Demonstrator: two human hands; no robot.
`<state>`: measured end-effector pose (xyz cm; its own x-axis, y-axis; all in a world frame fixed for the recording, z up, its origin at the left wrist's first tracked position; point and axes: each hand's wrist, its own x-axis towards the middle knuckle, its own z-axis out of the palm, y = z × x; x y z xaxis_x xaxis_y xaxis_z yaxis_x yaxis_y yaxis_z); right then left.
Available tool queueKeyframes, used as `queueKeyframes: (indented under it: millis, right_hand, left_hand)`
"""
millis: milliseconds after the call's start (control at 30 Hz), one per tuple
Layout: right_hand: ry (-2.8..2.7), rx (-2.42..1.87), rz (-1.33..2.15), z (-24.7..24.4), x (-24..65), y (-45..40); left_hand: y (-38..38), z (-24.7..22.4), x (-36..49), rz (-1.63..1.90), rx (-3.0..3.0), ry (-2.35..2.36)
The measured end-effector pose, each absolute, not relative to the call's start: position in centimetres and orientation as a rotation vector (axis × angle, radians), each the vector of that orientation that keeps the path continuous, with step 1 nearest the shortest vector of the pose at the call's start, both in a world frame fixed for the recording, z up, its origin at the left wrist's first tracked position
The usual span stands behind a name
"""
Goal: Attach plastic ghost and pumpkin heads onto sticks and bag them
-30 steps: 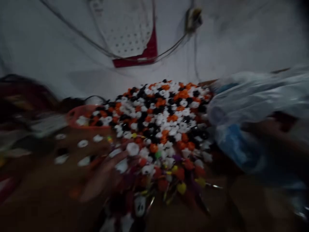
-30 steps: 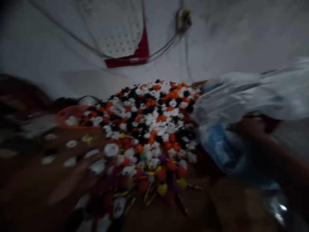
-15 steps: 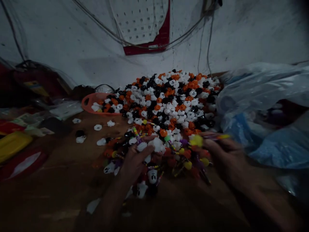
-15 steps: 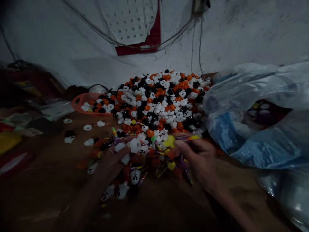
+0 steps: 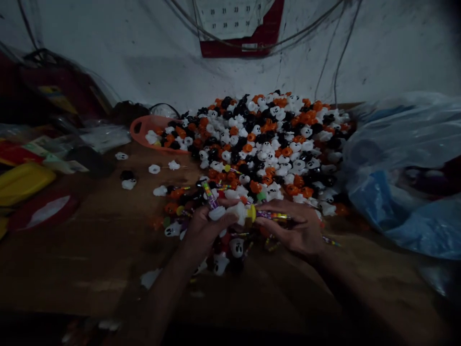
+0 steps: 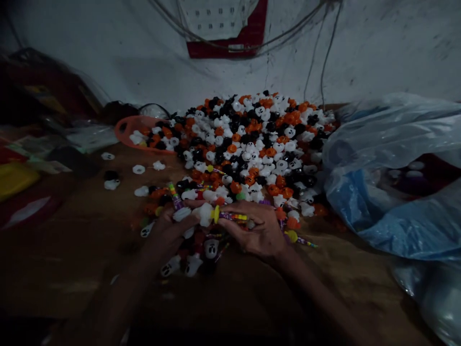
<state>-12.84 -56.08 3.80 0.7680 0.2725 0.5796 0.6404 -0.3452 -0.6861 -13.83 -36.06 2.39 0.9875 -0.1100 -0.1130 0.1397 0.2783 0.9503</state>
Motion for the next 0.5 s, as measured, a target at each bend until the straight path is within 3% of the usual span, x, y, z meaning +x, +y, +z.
queueKeyframes:
  millis: [267,500]
  right_hand:
    - [-0.654,-1.844,-0.577,1.8,-13.9,-54.9]
    - [-0.245,-1.820,-0.246,1.4,-12.4,-54.2]
  left_hand:
    - [-37.2,2.6,-14.8,-0.127,1.325,0.047]
    - [-36.2,4.4,-13.5,-0.206,1.501,0.059]
